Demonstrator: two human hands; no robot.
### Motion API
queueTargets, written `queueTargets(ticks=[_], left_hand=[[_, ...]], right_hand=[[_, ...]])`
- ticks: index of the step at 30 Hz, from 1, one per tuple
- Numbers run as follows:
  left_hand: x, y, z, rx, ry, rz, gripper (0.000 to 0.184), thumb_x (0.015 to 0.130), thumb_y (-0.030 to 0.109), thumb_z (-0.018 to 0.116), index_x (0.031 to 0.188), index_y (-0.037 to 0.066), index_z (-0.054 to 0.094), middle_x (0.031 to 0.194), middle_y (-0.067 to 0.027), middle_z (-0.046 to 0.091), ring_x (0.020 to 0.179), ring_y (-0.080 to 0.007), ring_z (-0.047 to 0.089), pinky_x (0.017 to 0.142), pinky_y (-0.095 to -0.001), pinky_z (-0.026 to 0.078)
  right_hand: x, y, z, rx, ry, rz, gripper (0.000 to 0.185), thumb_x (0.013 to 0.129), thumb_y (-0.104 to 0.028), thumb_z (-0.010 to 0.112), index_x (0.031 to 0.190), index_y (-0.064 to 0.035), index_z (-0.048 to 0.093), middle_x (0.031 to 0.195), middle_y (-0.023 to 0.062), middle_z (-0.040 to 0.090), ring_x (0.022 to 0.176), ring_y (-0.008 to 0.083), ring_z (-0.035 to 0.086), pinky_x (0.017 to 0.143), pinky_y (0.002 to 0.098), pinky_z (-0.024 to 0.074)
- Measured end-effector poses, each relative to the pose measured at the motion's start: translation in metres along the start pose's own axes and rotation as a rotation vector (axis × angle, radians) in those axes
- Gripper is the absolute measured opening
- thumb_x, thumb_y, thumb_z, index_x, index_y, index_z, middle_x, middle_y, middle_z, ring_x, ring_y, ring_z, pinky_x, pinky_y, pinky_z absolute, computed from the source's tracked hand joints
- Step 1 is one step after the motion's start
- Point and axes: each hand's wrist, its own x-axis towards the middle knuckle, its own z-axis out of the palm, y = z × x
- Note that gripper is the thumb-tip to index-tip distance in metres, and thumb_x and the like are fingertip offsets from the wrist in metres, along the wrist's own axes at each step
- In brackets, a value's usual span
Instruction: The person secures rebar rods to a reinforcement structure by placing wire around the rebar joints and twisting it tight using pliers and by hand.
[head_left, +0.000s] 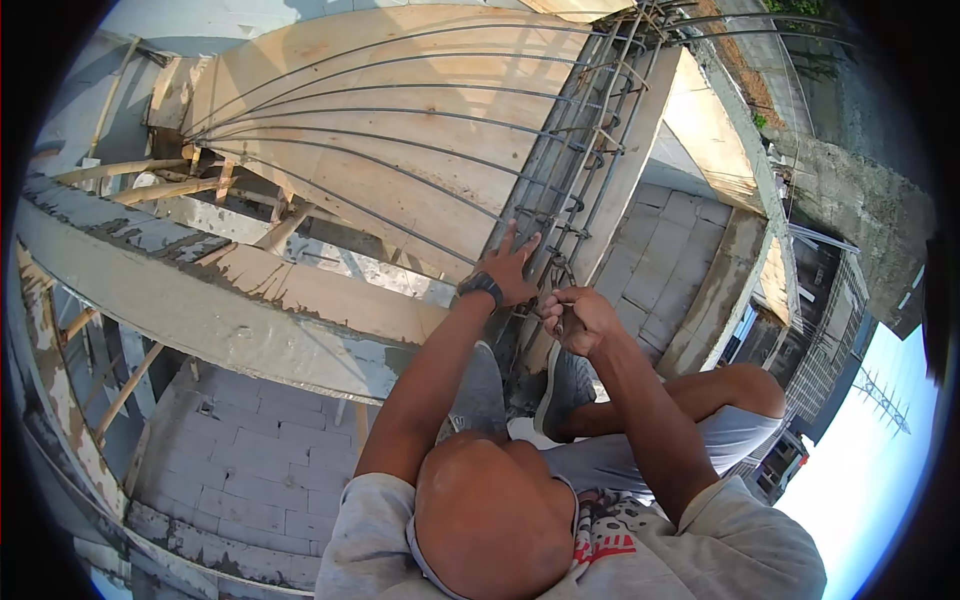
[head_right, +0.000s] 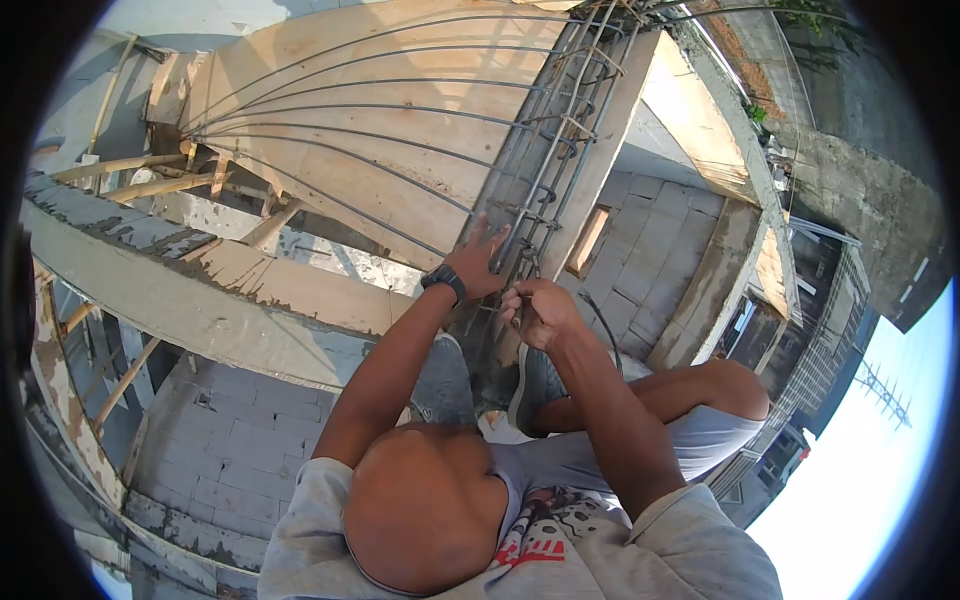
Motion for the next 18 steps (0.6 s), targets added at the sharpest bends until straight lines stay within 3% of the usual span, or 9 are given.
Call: queueTargets(ticks=[4, 5, 8, 9, 12, 13, 16, 18], left_hand=[[0.001, -0.003, 0.01, 0.001, 0.045, 0.026, 0.103, 0.069, 0.04, 0.07, 0.155, 0.039, 0.015, 0.164, -0.0114, -0.001, 0.13, -0.0472, 0.045, 0.107, -0.0501, 0.041], [0.0, -0.004, 0.012, 0.001, 0.05, 0.029, 0.102, 0.069, 0.041, 0.07, 0.155, 0.039, 0.015, 0.164, -0.0115, -0.001, 0.13, -0.0475, 0.045, 0.107, -0.0499, 0.042], [0.003, -0.006, 0.014, -0.008, 0.079, 0.055, 0.101, 0.071, 0.042, 0.069, 0.155, 0.039, 0.015, 0.164, -0.0118, -0.001, 0.13, -0.048, 0.045, 0.106, -0.0495, 0.043], [0.006, -0.009, 0.016, -0.014, 0.088, 0.065, 0.101, 0.071, 0.042, 0.069, 0.155, 0.039, 0.014, 0.164, -0.0119, -0.001, 0.13, -0.048, 0.044, 0.105, -0.0495, 0.043], [0.008, -0.012, 0.021, -0.021, 0.077, 0.082, 0.101, 0.072, 0.041, 0.07, 0.155, 0.039, 0.014, 0.164, -0.0122, -0.002, 0.131, -0.0482, 0.044, 0.104, -0.0493, 0.044], [0.008, -0.014, 0.022, -0.03, 0.078, 0.074, 0.101, 0.072, 0.04, 0.071, 0.156, 0.038, 0.014, 0.164, -0.0123, -0.002, 0.131, -0.0482, 0.043, 0.104, -0.0493, 0.045], [0.013, -0.02, 0.027, -0.038, 0.108, 0.116, 0.104, 0.071, 0.041, 0.074, 0.156, 0.037, 0.013, 0.164, -0.0124, -0.002, 0.134, -0.0476, 0.04, 0.105, -0.0497, 0.043], [0.017, -0.022, 0.03, -0.036, 0.1, 0.122, 0.107, 0.07, 0.044, 0.076, 0.156, 0.036, 0.014, 0.164, -0.0135, -0.003, 0.136, -0.0479, 0.037, 0.107, -0.0498, 0.042]], right_hand=[[-0.011, 0.026, -0.001, 0.103, -0.021, -0.096, 0.02, 0.102, -0.02, 0.05, 0.086, -0.0073, 0.048, 0.074, 0.0005, 0.048, 0.059, 0.0105, 0.045, 0.055, 0.0263, 0.0432], [-0.007, 0.032, -0.012, 0.113, -0.095, -0.094, 0.024, 0.103, -0.027, 0.049, 0.09, -0.008, 0.052, 0.075, 0.0027, 0.053, 0.062, 0.0123, 0.051, 0.058, 0.0283, 0.0481], [0.002, 0.033, -0.019, -0.185, 0.026, 0.009, 0.027, 0.104, -0.03, 0.047, 0.095, -0.0063, 0.054, 0.079, 0.0061, 0.059, 0.068, 0.018, 0.062, 0.063, 0.035, 0.0581], [0.001, 0.031, -0.017, -0.275, 0.097, 0.024, 0.035, 0.103, -0.038, 0.047, 0.097, -0.0043, 0.055, 0.079, 0.007, 0.062, 0.069, 0.0207, 0.066, 0.065, 0.0388, 0.0611], [-0.023, 0.019, 0.014, -0.363, 0.252, -0.079, 0.038, 0.101, -0.045, 0.048, 0.096, -0.0085, 0.058, 0.074, 0.0044, 0.06, 0.065, 0.0192, 0.064, 0.063, 0.0395, 0.0585], [-0.02, 0.016, 0.019, -0.357, 0.26, -0.091, 0.039, 0.098, -0.048, 0.054, 0.093, -0.0097, 0.058, 0.072, 0.0026, 0.057, 0.059, 0.0177, 0.06, 0.057, 0.0378, 0.0562], [-0.001, 0.032, 0.007, -0.389, 0.183, -0.108, 0.033, 0.099, -0.044, 0.054, 0.089, -0.012, 0.055, 0.069, -0.0005, 0.054, 0.056, 0.0135, 0.056, 0.051, 0.0318, 0.0517], [0.001, 0.033, -0.003, -0.23, 0.081, -0.106, 0.035, 0.097, -0.044, 0.059, 0.089, -0.0101, 0.054, 0.067, -0.0008, 0.051, 0.054, 0.0132, 0.053, 0.05, 0.0309, 0.0498]])
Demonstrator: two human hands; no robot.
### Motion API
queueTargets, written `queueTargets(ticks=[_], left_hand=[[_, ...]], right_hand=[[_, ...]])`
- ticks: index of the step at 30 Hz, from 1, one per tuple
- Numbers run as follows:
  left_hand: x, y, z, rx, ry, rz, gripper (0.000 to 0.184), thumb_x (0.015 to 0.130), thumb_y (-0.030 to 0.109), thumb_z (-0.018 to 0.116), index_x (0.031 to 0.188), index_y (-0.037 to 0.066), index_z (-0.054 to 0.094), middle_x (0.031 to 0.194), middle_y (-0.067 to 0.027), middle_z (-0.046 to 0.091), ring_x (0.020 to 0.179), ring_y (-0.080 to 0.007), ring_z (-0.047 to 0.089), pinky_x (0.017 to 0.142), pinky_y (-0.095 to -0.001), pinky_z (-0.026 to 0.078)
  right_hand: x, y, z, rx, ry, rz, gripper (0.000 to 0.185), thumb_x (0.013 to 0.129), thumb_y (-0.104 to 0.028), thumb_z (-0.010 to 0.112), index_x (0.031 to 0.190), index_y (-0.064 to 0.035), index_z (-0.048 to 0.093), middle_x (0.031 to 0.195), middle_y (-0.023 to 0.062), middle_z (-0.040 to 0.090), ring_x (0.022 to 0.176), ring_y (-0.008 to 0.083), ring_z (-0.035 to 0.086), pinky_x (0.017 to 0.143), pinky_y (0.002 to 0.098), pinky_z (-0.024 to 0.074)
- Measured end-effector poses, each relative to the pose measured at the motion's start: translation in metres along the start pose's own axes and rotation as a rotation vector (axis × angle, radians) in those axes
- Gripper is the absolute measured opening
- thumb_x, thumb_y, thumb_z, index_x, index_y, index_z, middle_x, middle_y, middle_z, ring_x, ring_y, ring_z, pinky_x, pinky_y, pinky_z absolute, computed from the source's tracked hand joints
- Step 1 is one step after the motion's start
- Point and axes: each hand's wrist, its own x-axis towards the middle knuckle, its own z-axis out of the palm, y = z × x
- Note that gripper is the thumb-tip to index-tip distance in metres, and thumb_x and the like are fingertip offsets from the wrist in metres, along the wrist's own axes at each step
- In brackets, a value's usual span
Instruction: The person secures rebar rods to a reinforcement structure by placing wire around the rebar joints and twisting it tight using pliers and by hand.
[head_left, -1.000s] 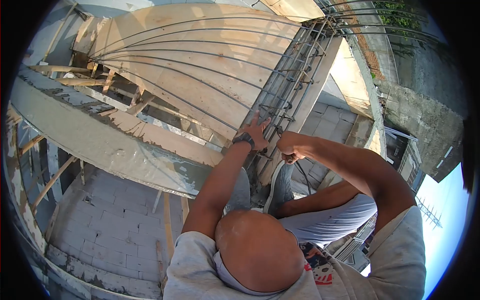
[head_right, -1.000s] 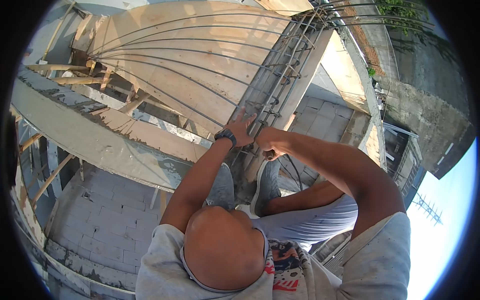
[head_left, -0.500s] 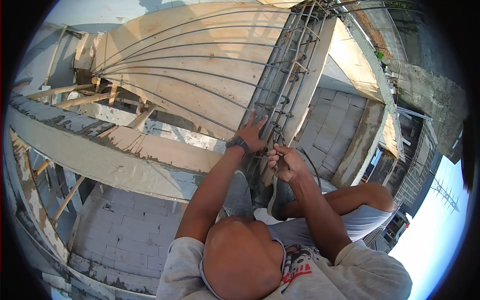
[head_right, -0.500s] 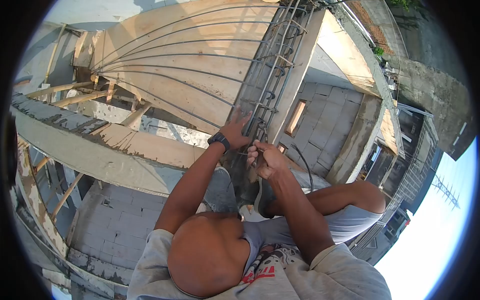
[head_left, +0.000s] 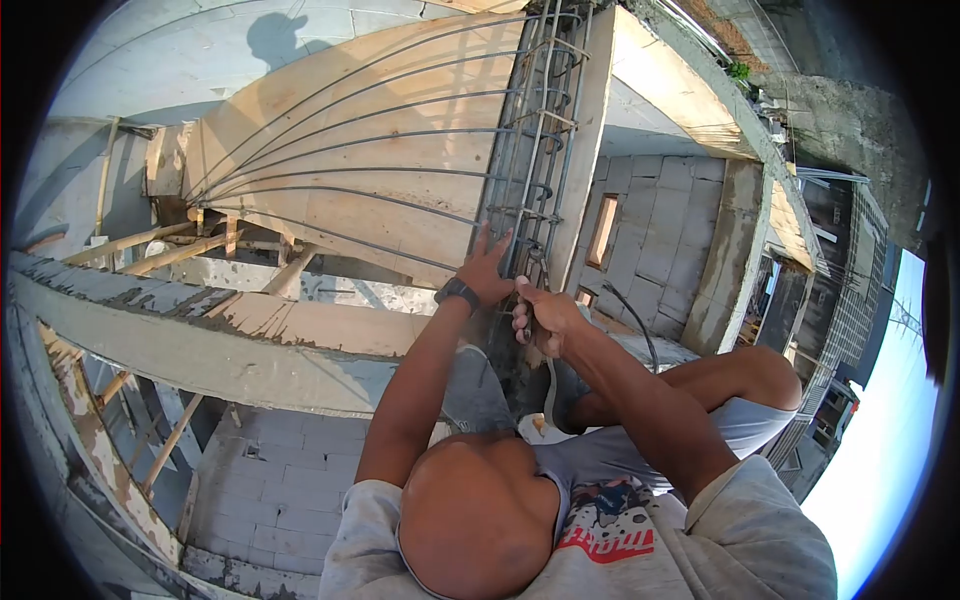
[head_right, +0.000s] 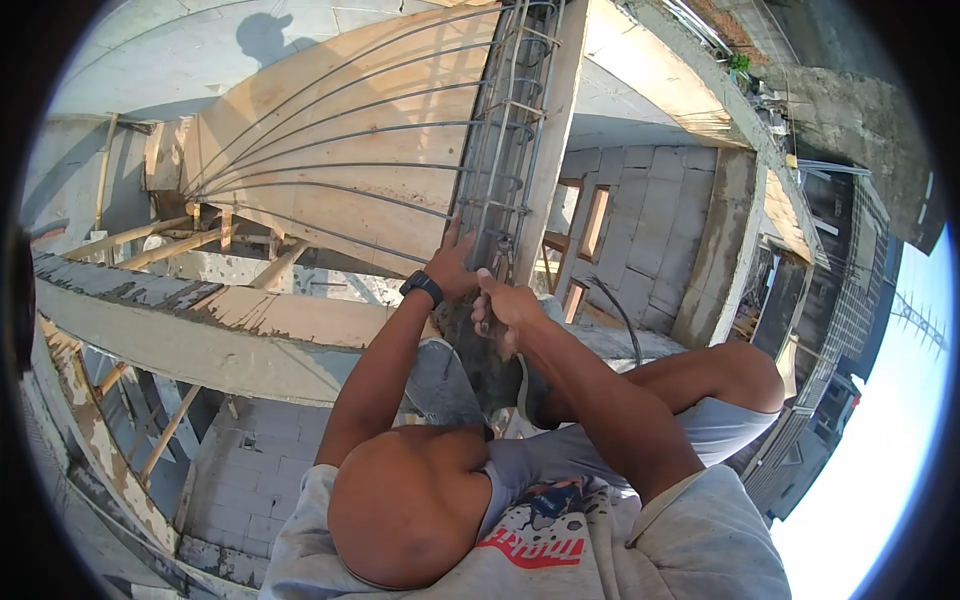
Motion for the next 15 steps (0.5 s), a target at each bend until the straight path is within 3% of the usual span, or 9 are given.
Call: queueTargets(ticks=[4, 10, 13, 15], left_hand=[[0.004, -0.006, -0.002, -0.01, -0.03, 0.025, 0.114, 0.065, 0.049, 0.081, 0.156, 0.033, 0.015, 0.163, -0.0169, -0.005, 0.14, -0.0483, 0.029, 0.11, -0.0497, 0.038], [0.008, -0.013, -0.007, 0.011, -0.084, 0.106, 0.119, 0.062, 0.049, 0.084, 0.157, 0.024, 0.016, 0.161, -0.0222, -0.007, 0.142, -0.047, 0.026, 0.111, -0.0496, 0.036], [0.002, -0.011, -0.015, -0.103, -0.036, 0.177, 0.107, 0.066, 0.046, 0.084, 0.154, 0.018, 0.029, 0.161, -0.0242, 0.001, 0.144, -0.0443, 0.024, 0.112, -0.048, 0.035], [-0.003, 0.0, -0.028, -0.256, 0.018, 0.125, 0.085, 0.075, 0.038, 0.079, 0.144, 0.006, 0.042, 0.155, -0.0251, 0.022, 0.14, -0.0366, 0.035, 0.11, -0.0426, 0.038]], right_hand=[[0.0, -0.002, 0.0, 0.415, -0.187, 0.062, 0.032, 0.096, -0.04, 0.062, 0.086, -0.0118, 0.052, 0.064, -0.0045, 0.045, 0.051, 0.0089, 0.048, 0.049, 0.0251, 0.0438], [0.013, 0.015, -0.015, 0.828, -0.495, 0.101, 0.032, 0.093, -0.042, 0.064, 0.086, -0.0129, 0.053, 0.064, -0.0077, 0.047, 0.051, 0.0042, 0.048, 0.049, 0.0224, 0.0432], [0.01, 0.019, -0.016, 0.88, -0.547, 0.098, 0.033, 0.092, -0.043, 0.065, 0.088, -0.0119, 0.055, 0.063, -0.0078, 0.048, 0.05, 0.0044, 0.048, 0.049, 0.0227, 0.0437], [0.012, 0.019, -0.017, 0.973, -0.609, 0.119, 0.033, 0.092, -0.043, 0.066, 0.087, -0.0117, 0.056, 0.062, -0.0078, 0.048, 0.05, 0.0044, 0.048, 0.049, 0.0224, 0.0439]])
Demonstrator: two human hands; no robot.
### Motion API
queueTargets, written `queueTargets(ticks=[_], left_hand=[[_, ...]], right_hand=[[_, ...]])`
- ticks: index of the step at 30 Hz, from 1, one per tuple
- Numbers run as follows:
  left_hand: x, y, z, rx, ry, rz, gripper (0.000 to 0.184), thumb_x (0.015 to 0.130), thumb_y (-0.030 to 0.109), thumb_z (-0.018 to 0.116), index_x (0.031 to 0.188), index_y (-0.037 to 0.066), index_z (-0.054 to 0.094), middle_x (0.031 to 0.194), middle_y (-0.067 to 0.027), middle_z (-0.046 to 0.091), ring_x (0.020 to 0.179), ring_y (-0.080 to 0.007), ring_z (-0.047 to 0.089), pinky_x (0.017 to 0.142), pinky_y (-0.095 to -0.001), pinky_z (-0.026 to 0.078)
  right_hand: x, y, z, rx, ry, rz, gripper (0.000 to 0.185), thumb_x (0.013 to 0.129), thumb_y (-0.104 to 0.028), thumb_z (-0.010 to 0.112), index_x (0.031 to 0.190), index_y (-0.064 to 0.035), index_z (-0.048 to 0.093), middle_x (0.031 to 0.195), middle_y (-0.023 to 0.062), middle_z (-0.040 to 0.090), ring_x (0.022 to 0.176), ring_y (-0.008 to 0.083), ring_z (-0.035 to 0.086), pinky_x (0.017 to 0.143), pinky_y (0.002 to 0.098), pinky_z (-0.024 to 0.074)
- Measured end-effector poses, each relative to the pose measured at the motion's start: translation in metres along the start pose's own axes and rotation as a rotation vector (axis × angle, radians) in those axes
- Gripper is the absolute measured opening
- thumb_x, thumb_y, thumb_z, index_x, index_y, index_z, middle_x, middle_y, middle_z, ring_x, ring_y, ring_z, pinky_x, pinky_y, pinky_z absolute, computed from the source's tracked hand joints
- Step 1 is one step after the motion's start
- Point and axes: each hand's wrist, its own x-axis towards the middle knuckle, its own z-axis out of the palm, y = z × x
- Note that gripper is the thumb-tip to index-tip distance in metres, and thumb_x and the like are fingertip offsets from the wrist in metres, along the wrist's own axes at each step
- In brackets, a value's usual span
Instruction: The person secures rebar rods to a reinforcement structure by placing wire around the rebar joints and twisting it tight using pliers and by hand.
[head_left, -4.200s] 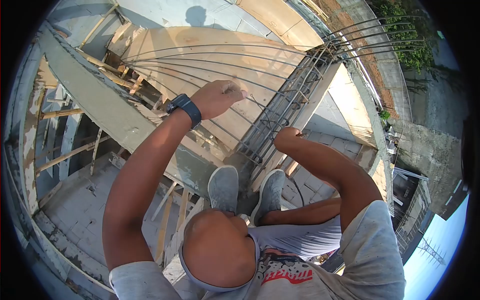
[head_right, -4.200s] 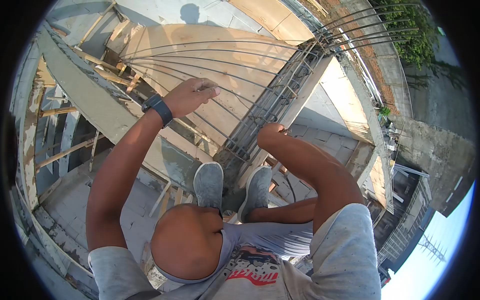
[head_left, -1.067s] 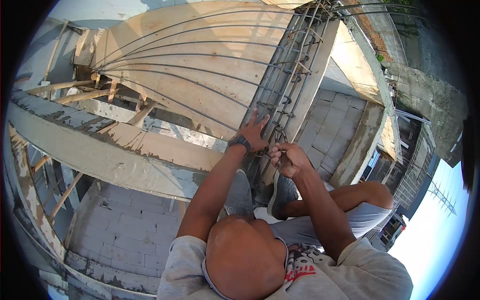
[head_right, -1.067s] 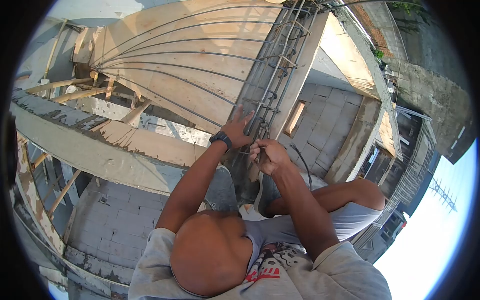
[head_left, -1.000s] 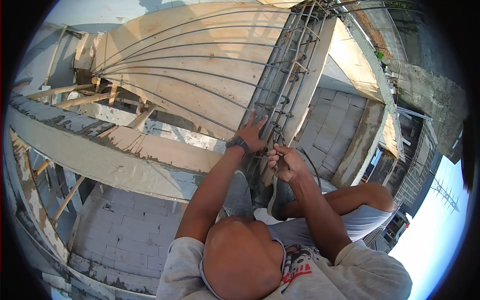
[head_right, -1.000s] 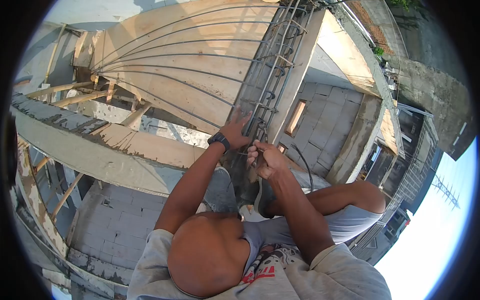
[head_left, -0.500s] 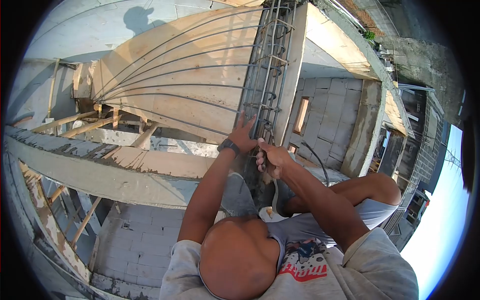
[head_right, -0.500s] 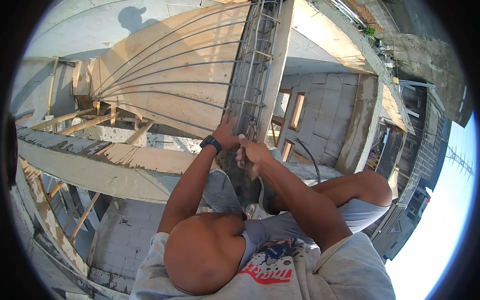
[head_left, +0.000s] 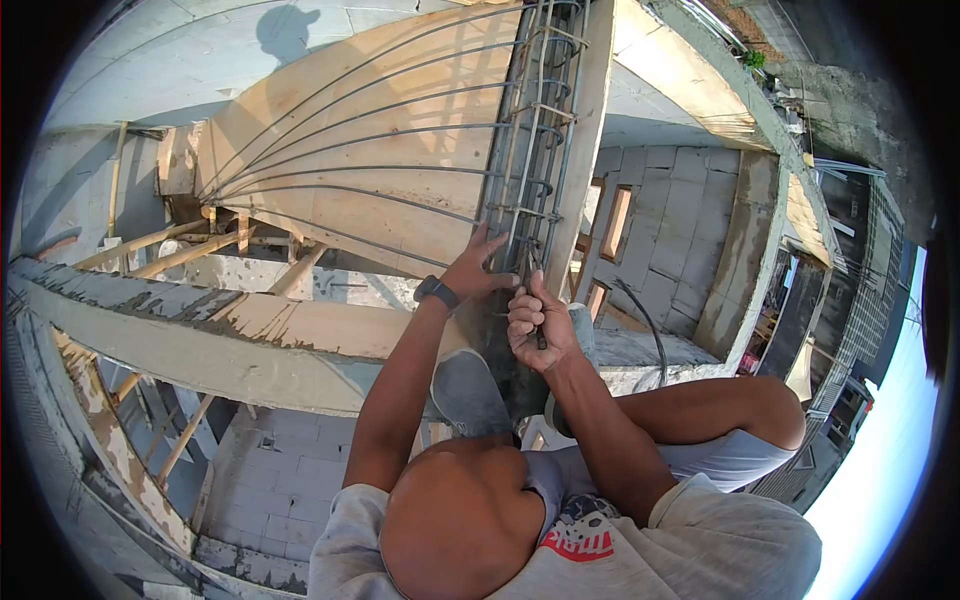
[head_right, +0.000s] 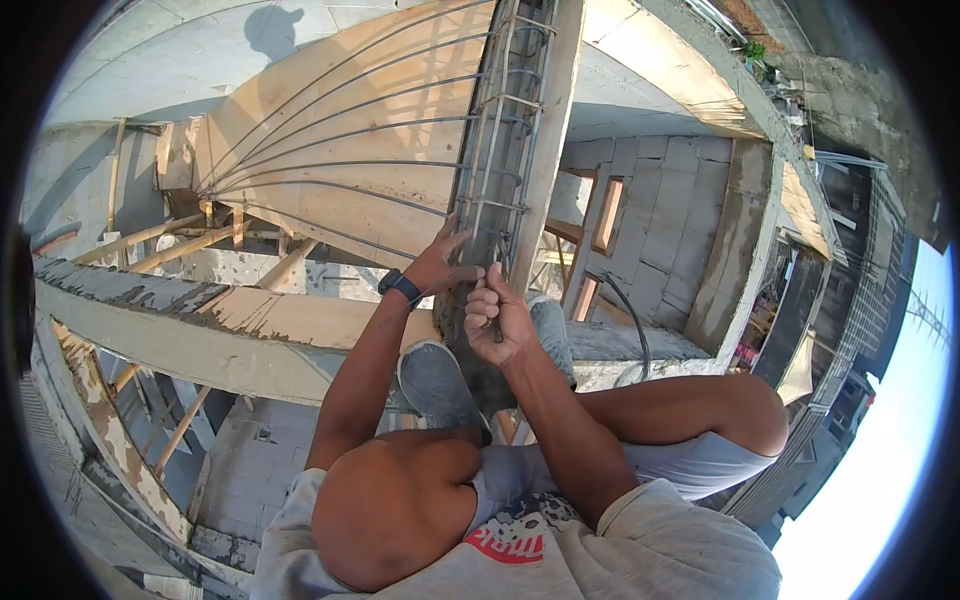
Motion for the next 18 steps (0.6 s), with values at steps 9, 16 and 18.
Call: queueTargets(ticks=[9, 16, 18], left_hand=[[-0.018, 0.077, 0.013, -0.57, 0.304, -0.149, 0.043, 0.093, 0.032, 0.067, 0.119, -0.002, 0.062, 0.1, -0.0111, 0.069, 0.09, -0.0139, 0.064, 0.082, -0.0298, 0.052], [-0.036, 0.067, 0.024, -0.319, 0.194, -0.166, 0.055, 0.092, 0.042, 0.065, 0.119, -0.005, 0.062, 0.104, -0.0105, 0.069, 0.095, -0.0169, 0.065, 0.086, -0.0301, 0.051], [-0.029, 0.023, 0.049, -0.6, 0.016, -0.173, 0.054, 0.093, 0.045, 0.063, 0.114, -0.005, 0.062, 0.095, -0.0091, 0.067, 0.087, -0.0194, 0.065, 0.082, -0.0322, 0.052]], right_hand=[[-0.001, 0.0, 0.002, -0.097, 0.147, 0.049, 0.028, 0.092, -0.037, 0.067, 0.082, -0.0122, 0.057, 0.062, -0.0057, 0.05, 0.05, 0.006, 0.049, 0.044, 0.0219, 0.0389], [-0.017, -0.006, 0.033, -1.176, 0.578, -0.08, 0.022, 0.084, -0.026, 0.065, 0.091, -0.0073, 0.057, 0.068, 0.0032, 0.056, 0.052, 0.0142, 0.054, 0.041, 0.0316, 0.0408], [-0.023, 0.002, 0.059, -1.486, 0.644, -0.104, 0.025, 0.085, -0.025, 0.063, 0.095, -0.0018, 0.06, 0.072, 0.0082, 0.058, 0.055, 0.0191, 0.055, 0.045, 0.0353, 0.043]])
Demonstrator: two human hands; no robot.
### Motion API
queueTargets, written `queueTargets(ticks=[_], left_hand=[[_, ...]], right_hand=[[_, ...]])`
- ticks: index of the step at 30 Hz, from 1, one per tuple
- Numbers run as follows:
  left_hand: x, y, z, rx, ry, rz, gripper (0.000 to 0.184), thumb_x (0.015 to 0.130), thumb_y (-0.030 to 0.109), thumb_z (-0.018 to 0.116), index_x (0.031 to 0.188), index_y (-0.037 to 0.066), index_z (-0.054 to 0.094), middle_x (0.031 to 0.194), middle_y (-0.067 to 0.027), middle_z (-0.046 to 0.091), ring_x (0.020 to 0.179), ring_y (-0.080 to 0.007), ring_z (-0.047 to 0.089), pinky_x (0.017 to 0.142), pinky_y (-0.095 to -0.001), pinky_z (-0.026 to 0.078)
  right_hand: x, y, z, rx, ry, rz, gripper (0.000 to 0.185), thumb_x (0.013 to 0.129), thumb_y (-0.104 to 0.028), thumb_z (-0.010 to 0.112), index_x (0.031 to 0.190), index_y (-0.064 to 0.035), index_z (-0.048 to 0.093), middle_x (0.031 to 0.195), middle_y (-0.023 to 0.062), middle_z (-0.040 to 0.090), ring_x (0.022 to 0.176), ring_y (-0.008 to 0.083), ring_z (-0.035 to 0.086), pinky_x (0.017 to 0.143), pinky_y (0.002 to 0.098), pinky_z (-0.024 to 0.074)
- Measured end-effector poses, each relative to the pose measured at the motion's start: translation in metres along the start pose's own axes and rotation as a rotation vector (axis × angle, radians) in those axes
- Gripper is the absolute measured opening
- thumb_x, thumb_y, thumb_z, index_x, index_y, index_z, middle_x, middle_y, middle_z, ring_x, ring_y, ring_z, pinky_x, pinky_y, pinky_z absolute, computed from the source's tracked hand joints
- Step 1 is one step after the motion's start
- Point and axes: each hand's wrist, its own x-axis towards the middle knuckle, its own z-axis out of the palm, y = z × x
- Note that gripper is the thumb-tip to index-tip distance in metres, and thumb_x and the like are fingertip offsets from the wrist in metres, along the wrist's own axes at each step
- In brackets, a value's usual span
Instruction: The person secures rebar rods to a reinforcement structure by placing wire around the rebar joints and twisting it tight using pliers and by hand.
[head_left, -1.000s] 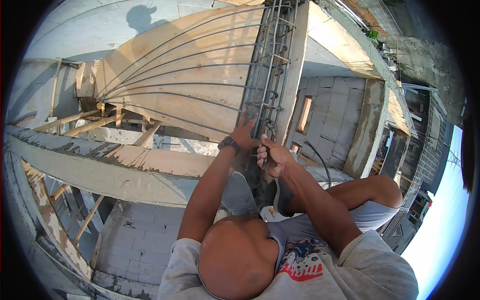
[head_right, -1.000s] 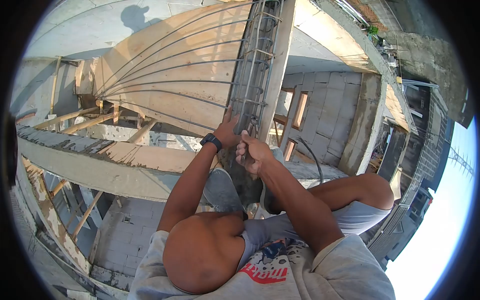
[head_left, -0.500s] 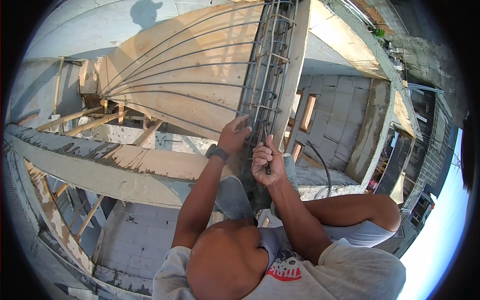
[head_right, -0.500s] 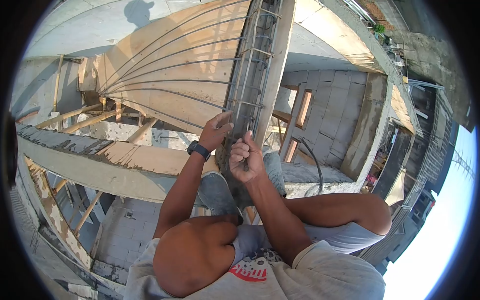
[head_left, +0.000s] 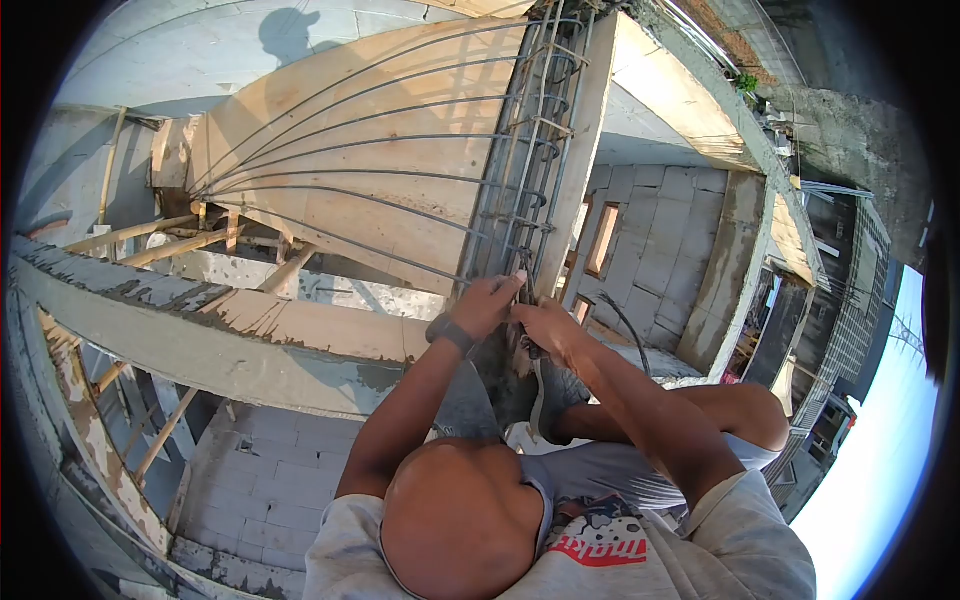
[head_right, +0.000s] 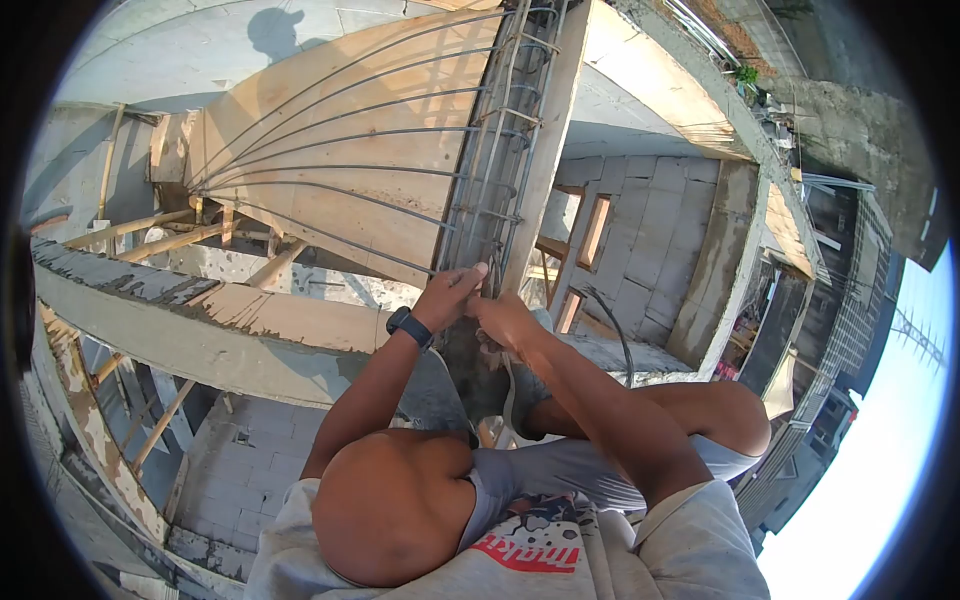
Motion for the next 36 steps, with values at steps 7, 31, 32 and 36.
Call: queueTargets(ticks=[7, 31, 32, 36], left_hand=[[-0.018, 0.058, 0.017, -0.602, 0.018, -0.243, 0.036, 0.092, 0.041, 0.064, 0.103, 0.007, 0.066, 0.083, 0.0, 0.062, 0.066, -0.0112, 0.058, 0.062, -0.029, 0.055], [0.051, 0.093, -0.039, -0.226, -0.181, -0.009, 0.023, 0.093, 0.019, 0.059, 0.109, 0.003, 0.056, 0.083, -0.0093, 0.07, 0.071, -0.0148, 0.067, 0.063, -0.0271, 0.054], [0.043, 0.094, -0.035, -0.14, -0.136, 0.066, 0.024, 0.092, 0.017, 0.062, 0.11, 0.003, 0.055, 0.081, -0.0084, 0.069, 0.071, -0.0143, 0.066, 0.065, -0.0272, 0.055], [0.04, 0.086, -0.033, -0.054, -0.024, 0.191, 0.02, 0.092, 0.017, 0.067, 0.103, 0.002, 0.061, 0.079, -0.0055, 0.066, 0.072, -0.0117, 0.065, 0.067, -0.0276, 0.053]], right_hand=[[0.016, -0.044, 0.0, -0.633, -0.146, 0.126, 0.022, 0.089, -0.024, 0.056, 0.096, -0.0034, 0.063, 0.08, 0.0076, 0.059, 0.063, 0.0203, 0.056, 0.055, 0.0399, 0.0502], [0.085, 0.052, -0.011, -0.322, -0.001, -0.107, 0.034, 0.087, -0.016, 0.058, 0.119, -0.0065, 0.052, 0.098, 0.0131, 0.058, 0.088, 0.0273, 0.059, 0.062, 0.0516, 0.0569], [0.123, 0.089, -0.021, -0.216, -0.002, -0.227, 0.032, 0.087, -0.017, 0.059, 0.117, -0.0087, 0.054, 0.094, 0.0116, 0.058, 0.081, 0.0247, 0.058, 0.058, 0.0513, 0.0565], [0.033, 0.002, 0.011, -0.398, 0.158, 0.076, 0.012, 0.088, -0.01, 0.053, 0.091, -0.0024, 0.062, 0.077, 0.0107, 0.06, 0.07, 0.0274, 0.06, 0.058, 0.0467, 0.0482]])
